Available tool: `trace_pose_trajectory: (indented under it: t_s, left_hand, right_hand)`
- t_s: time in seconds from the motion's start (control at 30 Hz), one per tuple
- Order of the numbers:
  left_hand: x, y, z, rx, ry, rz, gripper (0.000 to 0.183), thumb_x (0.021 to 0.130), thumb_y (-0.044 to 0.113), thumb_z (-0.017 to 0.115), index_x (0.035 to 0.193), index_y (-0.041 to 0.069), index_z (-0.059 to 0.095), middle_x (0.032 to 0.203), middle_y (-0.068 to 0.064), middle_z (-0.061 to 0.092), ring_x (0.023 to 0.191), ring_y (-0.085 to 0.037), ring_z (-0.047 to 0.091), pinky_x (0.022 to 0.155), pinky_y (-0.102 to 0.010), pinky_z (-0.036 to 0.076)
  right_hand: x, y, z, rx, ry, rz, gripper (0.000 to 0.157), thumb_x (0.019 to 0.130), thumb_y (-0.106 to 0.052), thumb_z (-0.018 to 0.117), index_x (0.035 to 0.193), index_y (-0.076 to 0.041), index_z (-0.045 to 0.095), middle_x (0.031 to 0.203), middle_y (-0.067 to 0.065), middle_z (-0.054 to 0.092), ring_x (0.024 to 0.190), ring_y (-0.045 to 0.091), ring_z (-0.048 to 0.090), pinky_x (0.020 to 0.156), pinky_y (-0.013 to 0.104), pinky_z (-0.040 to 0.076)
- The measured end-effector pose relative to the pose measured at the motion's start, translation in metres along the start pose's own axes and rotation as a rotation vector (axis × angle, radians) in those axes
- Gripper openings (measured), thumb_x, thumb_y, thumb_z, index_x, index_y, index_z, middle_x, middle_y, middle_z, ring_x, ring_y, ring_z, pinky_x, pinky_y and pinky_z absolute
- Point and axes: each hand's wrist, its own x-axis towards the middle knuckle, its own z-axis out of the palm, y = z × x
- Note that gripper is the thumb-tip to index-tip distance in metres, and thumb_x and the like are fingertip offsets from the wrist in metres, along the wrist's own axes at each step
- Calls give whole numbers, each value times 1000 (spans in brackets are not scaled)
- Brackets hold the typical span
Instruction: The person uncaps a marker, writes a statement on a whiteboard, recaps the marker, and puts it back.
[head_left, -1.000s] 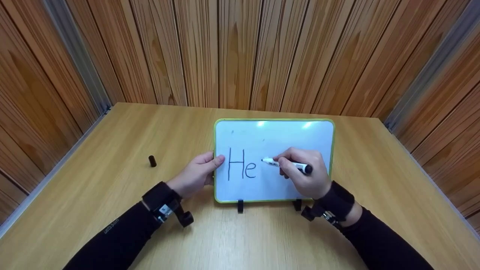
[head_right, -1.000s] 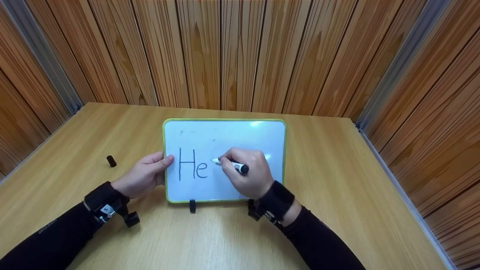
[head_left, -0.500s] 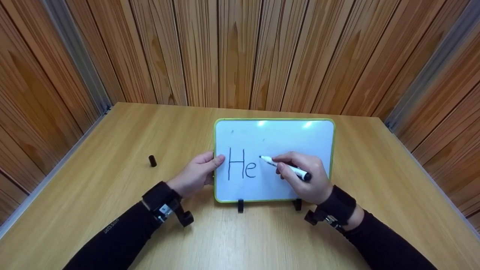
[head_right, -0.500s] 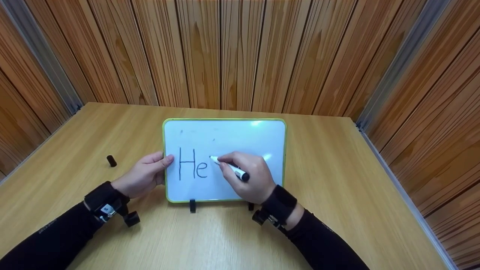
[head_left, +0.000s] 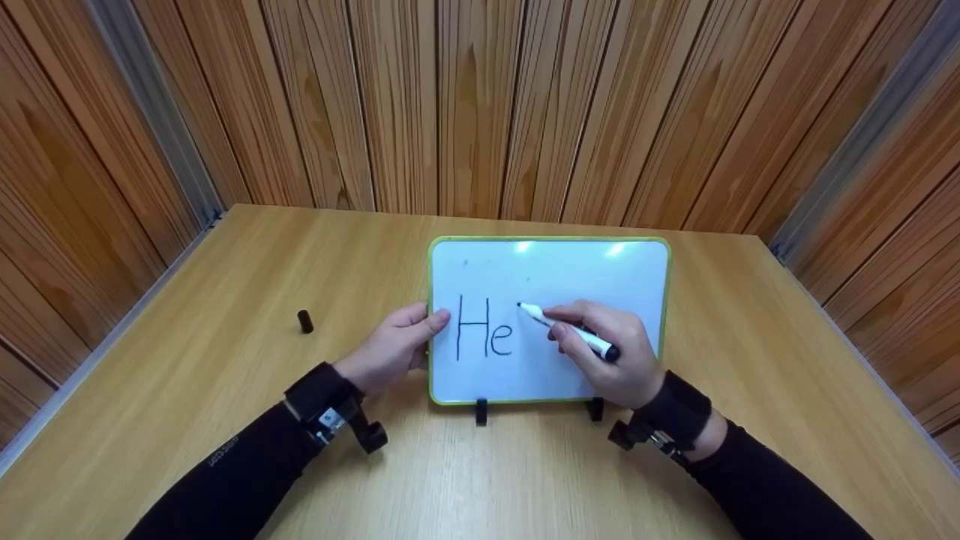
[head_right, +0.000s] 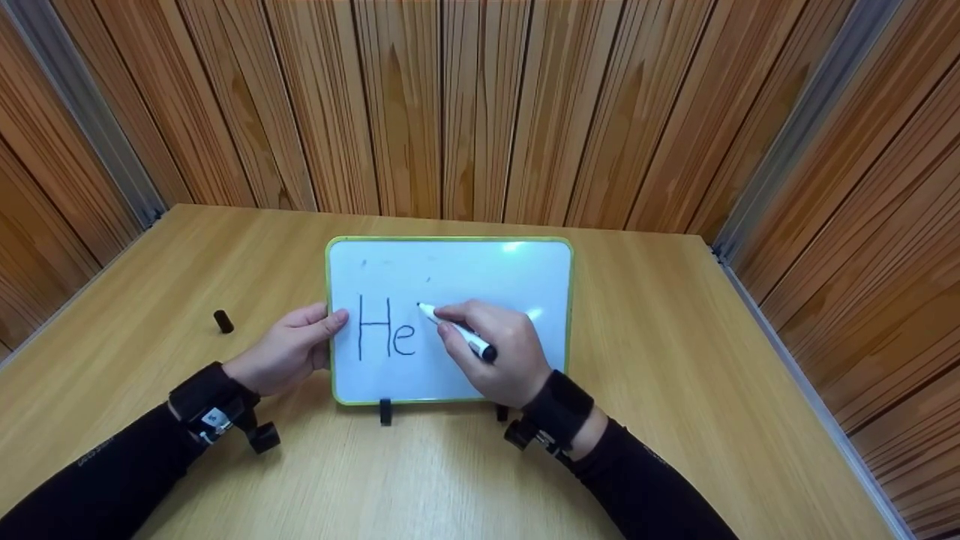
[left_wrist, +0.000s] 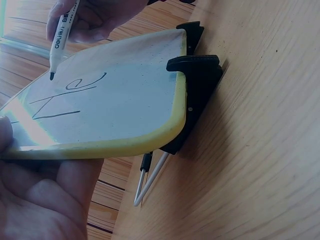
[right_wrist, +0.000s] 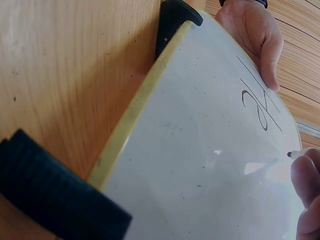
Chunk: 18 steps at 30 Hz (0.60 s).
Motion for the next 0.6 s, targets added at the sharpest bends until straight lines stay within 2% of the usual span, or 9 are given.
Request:
trace_pose_trajectory:
  t_s: [0.3, 0.6]
  left_hand:
    - [-1, 0, 1, 11, 5, -1, 52, 123, 29, 45, 166, 1, 45, 156, -20, 64, 139, -36, 67, 110, -53, 58]
    - [-1, 1, 1, 18, 18, -7, 51, 123, 29, 45, 165, 1, 46, 155, -20, 65, 138, -36, 68, 110, -53, 59]
  right_hand:
    - [0, 0, -1, -56, -31, 28, 29, 100, 12, 69, 124, 1, 80, 96, 5, 80, 77, 16, 70, 67, 20, 53]
    - [0, -1, -1, -57, -51, 24, 25, 99, 11, 69, 119, 1, 81, 94, 6, 80, 76, 15, 70, 64, 21, 53]
